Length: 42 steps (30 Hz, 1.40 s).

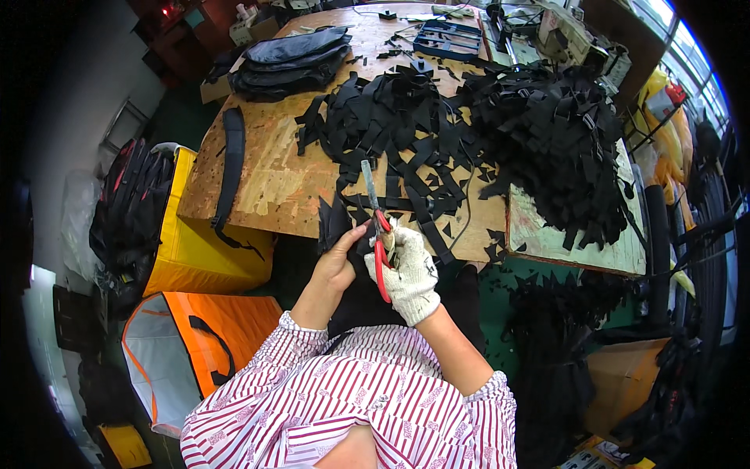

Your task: The person trims several black leather straps using shears, gathering them into a bundle and placing them onto a pile on a wooden table.

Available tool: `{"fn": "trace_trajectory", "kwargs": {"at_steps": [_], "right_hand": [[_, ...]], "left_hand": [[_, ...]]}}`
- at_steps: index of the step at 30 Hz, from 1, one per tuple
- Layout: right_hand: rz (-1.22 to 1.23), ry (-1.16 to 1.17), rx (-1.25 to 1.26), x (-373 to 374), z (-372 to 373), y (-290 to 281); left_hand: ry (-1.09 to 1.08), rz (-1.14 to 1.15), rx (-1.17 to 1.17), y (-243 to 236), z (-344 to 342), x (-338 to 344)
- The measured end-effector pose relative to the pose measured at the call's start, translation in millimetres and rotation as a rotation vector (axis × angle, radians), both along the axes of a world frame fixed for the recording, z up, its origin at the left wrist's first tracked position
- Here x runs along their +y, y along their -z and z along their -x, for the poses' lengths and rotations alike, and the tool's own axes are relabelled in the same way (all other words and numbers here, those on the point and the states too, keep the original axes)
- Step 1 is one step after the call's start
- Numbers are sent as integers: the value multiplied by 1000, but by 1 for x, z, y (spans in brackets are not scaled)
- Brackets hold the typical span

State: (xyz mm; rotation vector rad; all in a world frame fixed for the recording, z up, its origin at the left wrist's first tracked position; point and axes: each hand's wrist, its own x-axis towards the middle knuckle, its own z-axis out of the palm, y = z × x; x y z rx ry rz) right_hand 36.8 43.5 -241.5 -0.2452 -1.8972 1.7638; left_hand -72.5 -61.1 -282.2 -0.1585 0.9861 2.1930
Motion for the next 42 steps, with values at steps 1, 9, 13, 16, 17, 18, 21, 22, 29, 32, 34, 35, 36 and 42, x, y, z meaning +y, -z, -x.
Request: {"fn": "trace_trajectory", "kwargs": {"at_steps": [1, 9, 13, 16, 17, 18, 21, 22, 29, 32, 34, 35, 36, 42], "right_hand": [[39, -10, 36, -1, 1, 1], [-172, 83, -27, 2, -4, 2], [-199, 64, -78, 5, -5, -4], [-120, 43, 33, 2, 0, 2], [-58, 9, 142, 1, 2, 2], [-59, 6, 143, 1, 1, 0], [-418, 100, -112, 5, 2, -1], [-454, 124, -91, 5, 4, -1], [-362, 167, -123, -3, -5, 0], [-343, 141, -181, -1, -7, -4], [-390, 149, -198, -2, -14, 1], [-439, 158, -213, -3, -19, 6], [-406, 137, -262, -2, -24, 11], [-324, 130, -163, -2, -24, 19]], "left_hand": [[3, 1, 0, -4, -2, -1], [137, 114, -37, -2, -9, -13], [9, 155, 15, -19, -7, -10], [-123, 108, 87, -30, -1, -2], [-182, 68, 142, -31, 1, -1], [-150, 45, 198, -30, 5, -2], [-458, 115, 303, -68, -9, 18], [-448, 83, 321, -67, -7, 17], [-424, 33, 238, -48, 16, 13], [-466, 16, 241, -45, 21, 13], [-508, 12, 132, -49, 39, 4], [-553, 21, 114, -63, 46, 1], [-514, -46, 127, -76, 46, -2], [-552, -15, 231, -80, 68, -11]]}}
